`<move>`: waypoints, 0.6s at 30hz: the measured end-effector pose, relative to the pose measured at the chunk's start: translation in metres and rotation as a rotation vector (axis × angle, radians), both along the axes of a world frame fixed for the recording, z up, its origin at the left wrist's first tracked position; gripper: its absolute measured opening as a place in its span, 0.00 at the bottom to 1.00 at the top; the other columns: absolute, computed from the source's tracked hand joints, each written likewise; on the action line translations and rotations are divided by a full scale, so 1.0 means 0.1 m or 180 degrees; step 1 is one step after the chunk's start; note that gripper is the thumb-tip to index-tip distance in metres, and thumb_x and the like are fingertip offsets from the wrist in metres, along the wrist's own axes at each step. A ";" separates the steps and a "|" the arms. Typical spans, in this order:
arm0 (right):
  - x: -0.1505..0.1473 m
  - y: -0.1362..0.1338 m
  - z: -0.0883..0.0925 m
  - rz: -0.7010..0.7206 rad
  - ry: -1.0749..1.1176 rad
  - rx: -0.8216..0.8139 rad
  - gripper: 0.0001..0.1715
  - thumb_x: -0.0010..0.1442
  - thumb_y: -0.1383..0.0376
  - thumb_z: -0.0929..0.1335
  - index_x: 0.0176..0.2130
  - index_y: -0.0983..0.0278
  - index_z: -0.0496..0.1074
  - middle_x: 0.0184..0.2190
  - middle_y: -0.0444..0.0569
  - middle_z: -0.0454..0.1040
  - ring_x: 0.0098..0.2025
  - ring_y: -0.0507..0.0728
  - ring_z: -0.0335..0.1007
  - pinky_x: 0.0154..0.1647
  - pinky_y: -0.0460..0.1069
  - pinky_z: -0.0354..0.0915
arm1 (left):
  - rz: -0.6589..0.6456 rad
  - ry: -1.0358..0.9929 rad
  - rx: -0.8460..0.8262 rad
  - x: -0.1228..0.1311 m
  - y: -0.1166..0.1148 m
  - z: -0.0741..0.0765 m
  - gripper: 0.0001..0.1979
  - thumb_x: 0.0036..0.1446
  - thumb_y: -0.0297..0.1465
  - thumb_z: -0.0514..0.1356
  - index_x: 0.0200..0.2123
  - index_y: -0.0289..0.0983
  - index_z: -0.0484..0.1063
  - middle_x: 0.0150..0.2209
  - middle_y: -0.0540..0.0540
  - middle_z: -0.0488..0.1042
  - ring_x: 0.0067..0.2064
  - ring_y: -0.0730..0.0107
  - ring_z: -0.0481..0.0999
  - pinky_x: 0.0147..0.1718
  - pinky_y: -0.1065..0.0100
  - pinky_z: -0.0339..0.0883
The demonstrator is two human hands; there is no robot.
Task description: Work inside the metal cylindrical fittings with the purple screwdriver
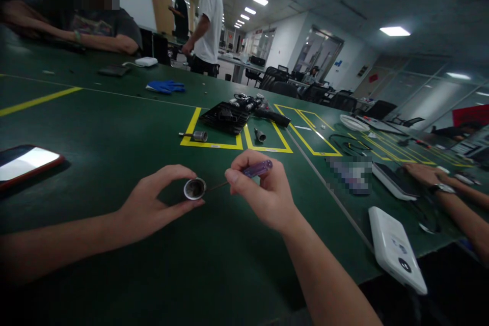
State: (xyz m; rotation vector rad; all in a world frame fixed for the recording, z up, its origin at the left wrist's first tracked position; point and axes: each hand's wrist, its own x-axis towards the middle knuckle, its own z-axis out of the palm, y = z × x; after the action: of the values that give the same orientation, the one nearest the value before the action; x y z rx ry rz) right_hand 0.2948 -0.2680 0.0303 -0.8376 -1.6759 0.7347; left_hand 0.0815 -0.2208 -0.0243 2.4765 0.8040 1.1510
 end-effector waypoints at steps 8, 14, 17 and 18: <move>-0.02 -0.15 0.01 -0.0264 0.0660 0.0180 0.04 0.57 0.66 0.68 0.30 0.62 0.73 0.21 0.41 0.70 0.25 0.50 0.66 0.26 0.47 0.60 | 0.0116 -0.0047 -0.0126 -0.01 0.04 -0.01 0.14 0.51 0.38 0.62 0.41 0.40 0.67 0.38 0.50 0.74 0.40 0.65 0.74 0.39 0.64 0.70; -0.40 -0.50 0.05 0.0165 0.1006 0.0285 0.06 0.60 0.63 0.67 0.36 0.61 0.74 0.24 0.44 0.74 0.30 0.52 0.72 0.38 0.51 0.68 | 0.0398 -0.0004 -0.0062 0.00 0.12 -0.06 0.15 0.51 0.39 0.61 0.41 0.40 0.67 0.39 0.48 0.74 0.41 0.62 0.74 0.41 0.61 0.69; -0.68 -0.67 0.03 0.0764 0.0731 -0.0178 0.09 0.58 0.60 0.68 0.29 0.62 0.69 0.24 0.45 0.76 0.29 0.52 0.73 0.42 0.52 0.69 | 0.0495 -0.0109 -0.0072 0.03 0.16 -0.10 0.16 0.51 0.40 0.62 0.41 0.40 0.67 0.39 0.48 0.74 0.41 0.62 0.74 0.42 0.61 0.69; -0.77 -0.72 -0.01 0.1057 0.0465 -0.0198 0.10 0.57 0.60 0.68 0.28 0.62 0.68 0.24 0.45 0.76 0.30 0.53 0.74 0.39 0.50 0.70 | 0.0489 -0.0136 -0.0057 0.04 0.17 -0.10 0.16 0.51 0.40 0.62 0.41 0.39 0.67 0.39 0.48 0.74 0.41 0.62 0.74 0.43 0.60 0.69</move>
State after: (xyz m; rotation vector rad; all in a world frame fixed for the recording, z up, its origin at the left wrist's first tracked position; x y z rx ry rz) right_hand 0.2179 -0.3396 0.0290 -0.5373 -1.6847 1.0543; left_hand 0.0851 -0.2043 -0.0345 2.4021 1.0024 1.2377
